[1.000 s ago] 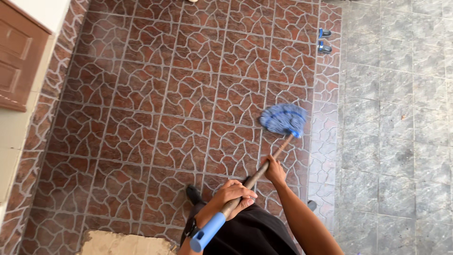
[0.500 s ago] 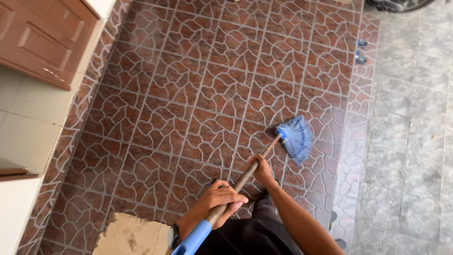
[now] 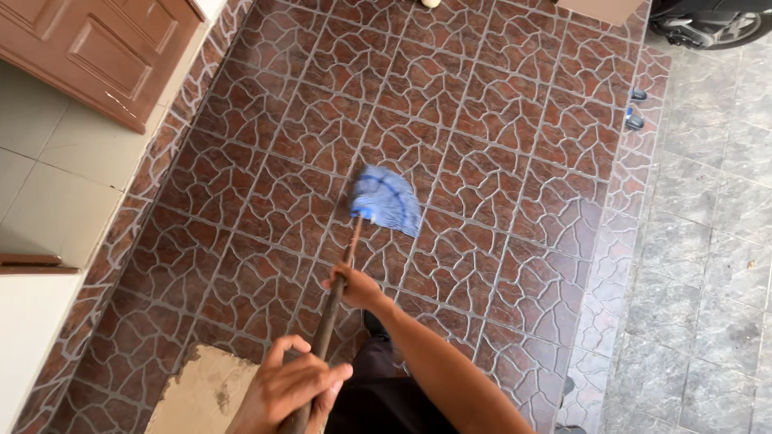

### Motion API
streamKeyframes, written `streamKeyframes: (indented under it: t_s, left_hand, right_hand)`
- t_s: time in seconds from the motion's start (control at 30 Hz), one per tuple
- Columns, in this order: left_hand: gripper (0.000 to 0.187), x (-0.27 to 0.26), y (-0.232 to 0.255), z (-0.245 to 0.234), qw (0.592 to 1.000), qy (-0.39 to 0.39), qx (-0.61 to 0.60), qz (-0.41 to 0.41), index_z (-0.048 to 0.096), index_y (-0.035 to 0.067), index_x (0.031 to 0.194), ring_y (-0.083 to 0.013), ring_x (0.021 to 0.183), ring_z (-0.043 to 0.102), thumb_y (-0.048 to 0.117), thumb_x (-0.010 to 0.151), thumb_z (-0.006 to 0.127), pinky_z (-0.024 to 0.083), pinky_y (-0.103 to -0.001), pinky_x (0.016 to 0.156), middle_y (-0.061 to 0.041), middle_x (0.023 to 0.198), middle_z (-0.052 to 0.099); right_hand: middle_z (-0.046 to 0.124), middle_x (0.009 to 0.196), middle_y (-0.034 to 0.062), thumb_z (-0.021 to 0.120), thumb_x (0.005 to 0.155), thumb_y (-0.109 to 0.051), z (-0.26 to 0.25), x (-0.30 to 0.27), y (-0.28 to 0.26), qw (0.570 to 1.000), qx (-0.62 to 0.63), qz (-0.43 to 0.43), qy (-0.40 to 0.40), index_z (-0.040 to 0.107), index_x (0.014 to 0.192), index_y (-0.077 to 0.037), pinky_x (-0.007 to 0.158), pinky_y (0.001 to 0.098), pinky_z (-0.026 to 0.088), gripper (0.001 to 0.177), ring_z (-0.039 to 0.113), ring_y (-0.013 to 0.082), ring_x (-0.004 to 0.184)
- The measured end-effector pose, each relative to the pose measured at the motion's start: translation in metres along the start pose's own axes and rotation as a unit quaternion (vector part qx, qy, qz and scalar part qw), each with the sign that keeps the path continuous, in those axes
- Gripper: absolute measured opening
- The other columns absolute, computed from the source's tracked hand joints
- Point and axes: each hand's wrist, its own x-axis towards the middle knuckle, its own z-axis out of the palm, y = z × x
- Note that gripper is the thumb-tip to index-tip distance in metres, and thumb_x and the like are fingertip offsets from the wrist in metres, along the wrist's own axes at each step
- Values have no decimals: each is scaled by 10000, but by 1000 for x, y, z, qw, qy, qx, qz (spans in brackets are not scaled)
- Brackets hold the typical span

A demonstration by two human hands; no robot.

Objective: The person mops a tiled floor using a mop with a blue head, moving across different areas of the hallway and entryway.

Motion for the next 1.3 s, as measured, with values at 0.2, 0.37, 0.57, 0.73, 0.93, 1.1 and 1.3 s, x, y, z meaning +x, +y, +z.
streamKeyframes:
  t_s: [0.2,0.37,0.57,0.73,0.93,1.1,1.3]
  left_hand:
    - [195,-13,26,24,998,61,12,-12,724,146,1060,-22,647,719,74,879,740,457,-404,927,85,724,753]
    - [196,-7,57,61,996,83,15,3,711,102,1057,-85,679,715,82,862,727,460,-421,934,28,762,745]
    - [184,5,72,135,996,70,-18,51,712,103,1075,-120,723,723,87,892,720,469,-429,946,11,809,753]
    - [173,17,77,194,994,39,-67,71,714,113,1091,-142,814,749,102,918,717,473,-433,969,7,860,763]
    - [163,23,71,259,988,-26,-127,84,719,123,1095,-147,864,753,144,934,733,457,-436,1003,-1,923,784]
    - [164,14,58,312,980,-65,-157,103,732,138,1112,-118,885,755,198,960,747,447,-433,1043,30,931,786]
    - [153,2,53,302,963,-145,-222,54,746,113,1098,-144,850,737,190,966,734,426,-432,1058,8,909,771]
  right_hand:
    - [740,890,106,670,923,-576,-33,-62,-59,991,-92,95,-11,620,1053,-216,720,512,489,387,715,378,915]
    - [742,926,120,670,903,-527,-61,-116,-31,988,-110,96,42,640,1057,-237,714,537,504,329,715,386,942]
    - [746,981,128,689,941,-480,-118,-182,24,973,-137,166,79,642,1089,-241,770,535,507,284,707,397,987]
    - [737,1043,101,692,881,-309,-165,-235,65,959,-146,208,123,651,1119,-301,771,517,529,241,718,357,998]
    - [666,1086,109,703,894,-322,-199,-295,129,928,-164,296,158,621,1142,-306,806,506,545,262,712,351,1003]
    - [638,1131,122,641,952,-376,-199,-339,182,891,-156,369,215,568,1194,-313,794,532,561,261,713,372,999]
    - [645,1118,189,667,922,-349,-164,-365,190,848,-146,408,303,531,1274,-314,795,581,525,379,662,440,1046]
